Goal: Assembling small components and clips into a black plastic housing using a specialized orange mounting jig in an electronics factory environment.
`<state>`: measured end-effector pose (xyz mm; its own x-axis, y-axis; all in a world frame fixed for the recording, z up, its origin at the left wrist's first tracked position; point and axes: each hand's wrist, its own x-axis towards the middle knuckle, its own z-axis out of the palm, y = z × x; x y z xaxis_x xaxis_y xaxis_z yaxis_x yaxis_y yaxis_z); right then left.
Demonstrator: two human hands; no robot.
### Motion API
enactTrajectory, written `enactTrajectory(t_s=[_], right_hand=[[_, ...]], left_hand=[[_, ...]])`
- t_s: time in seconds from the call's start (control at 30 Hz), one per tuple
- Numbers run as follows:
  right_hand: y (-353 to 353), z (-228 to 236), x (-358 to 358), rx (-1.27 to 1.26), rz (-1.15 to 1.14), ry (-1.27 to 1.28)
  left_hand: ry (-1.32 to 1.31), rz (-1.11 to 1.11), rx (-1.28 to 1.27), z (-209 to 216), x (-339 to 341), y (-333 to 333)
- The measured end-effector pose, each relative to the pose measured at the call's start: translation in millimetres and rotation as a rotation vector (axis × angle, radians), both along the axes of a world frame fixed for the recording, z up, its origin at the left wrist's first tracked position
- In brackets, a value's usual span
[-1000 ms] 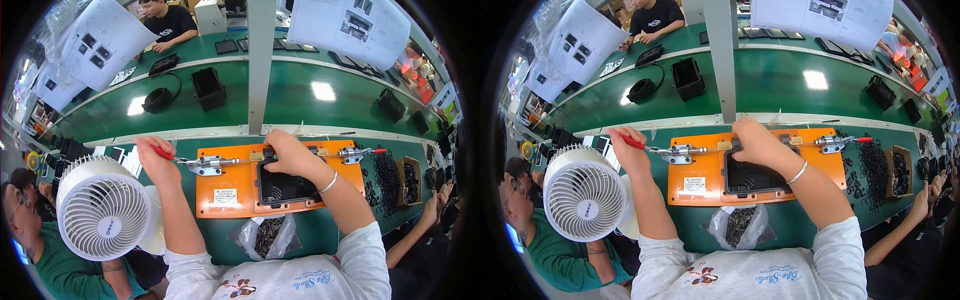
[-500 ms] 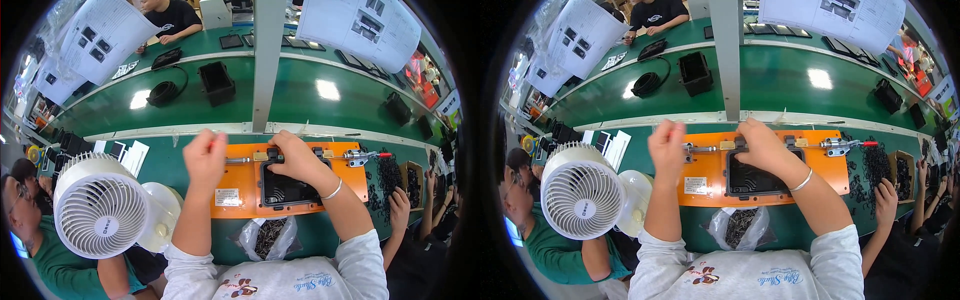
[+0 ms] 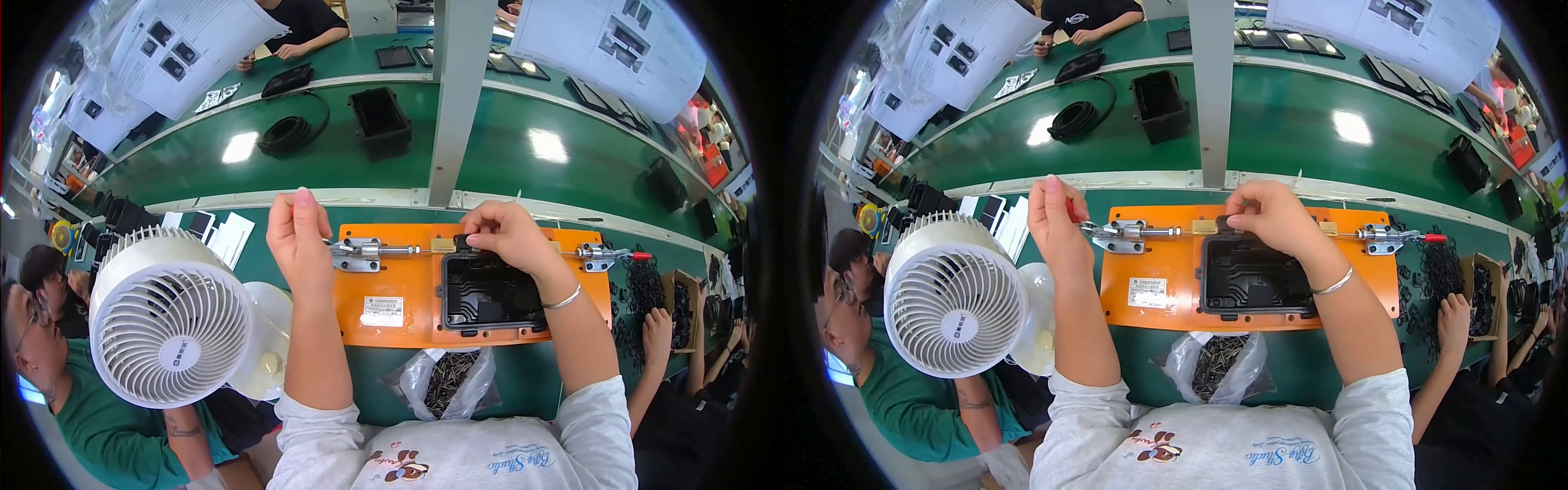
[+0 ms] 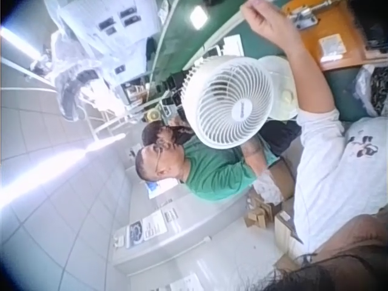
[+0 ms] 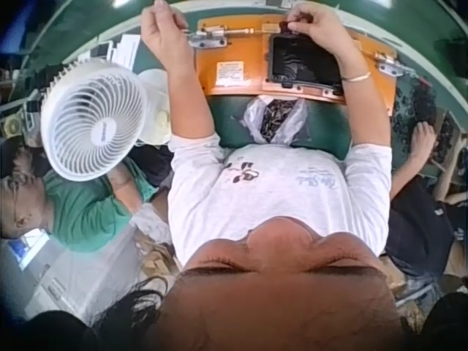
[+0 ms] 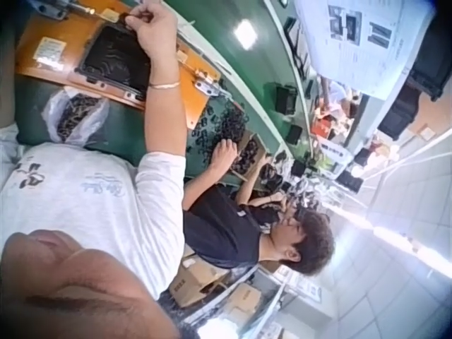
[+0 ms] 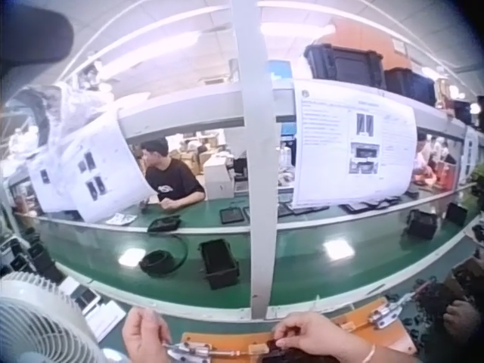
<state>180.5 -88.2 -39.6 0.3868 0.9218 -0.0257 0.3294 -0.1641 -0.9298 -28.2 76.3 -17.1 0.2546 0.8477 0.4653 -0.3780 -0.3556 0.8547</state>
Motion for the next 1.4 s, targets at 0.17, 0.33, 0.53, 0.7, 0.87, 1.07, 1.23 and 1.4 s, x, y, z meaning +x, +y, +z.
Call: enactTrajectory(t_s=[0.17, 0.33, 0.53, 0.7, 0.87, 1.07, 1.23, 1.4], right_hand=[[0.5, -0.4, 2.0, -0.057, -0.013, 0.019], [5.0, 7.3, -5.0, -0.043, 0.006, -0.054], [-8.0, 9.6, -0.2, -0.005, 0.024, -0.125], [-57.4, 41.2, -23.3, 0.168, -0.249, -0.779], [-128.1, 28.7, -32.1, -0.320, -0.492, -0.792], [-132.4, 26.4, -37.0, -0.110, -0.575, -0.901], [-136.2, 41.4, -36.5, 0.054, -0.579, -0.398], [-133.6, 32.8, -39.6, 0.259, -0.489, -0.151]], left_hand=[[-0.254, 0.241, -0.235, 0.8, -10.6, 14.4], [0.492, 0.944, 0.387, -37.4, -36.3, 37.3], [0.656, 0.062, 0.491, -19.7, -8.0, -58.9], [1.031, -0.103, 0.595, -21.1, 2.7, -103.1], [1.174, -0.276, 0.513, -22.3, 5.9, -99.2], [0.947, -0.278, 0.411, 10.3, 8.6, -99.5], [0.456, -0.284, 0.336, 29.2, -6.5, -129.9], [0.254, -0.267, 0.637, 37.8, -16.5, -144.6]])
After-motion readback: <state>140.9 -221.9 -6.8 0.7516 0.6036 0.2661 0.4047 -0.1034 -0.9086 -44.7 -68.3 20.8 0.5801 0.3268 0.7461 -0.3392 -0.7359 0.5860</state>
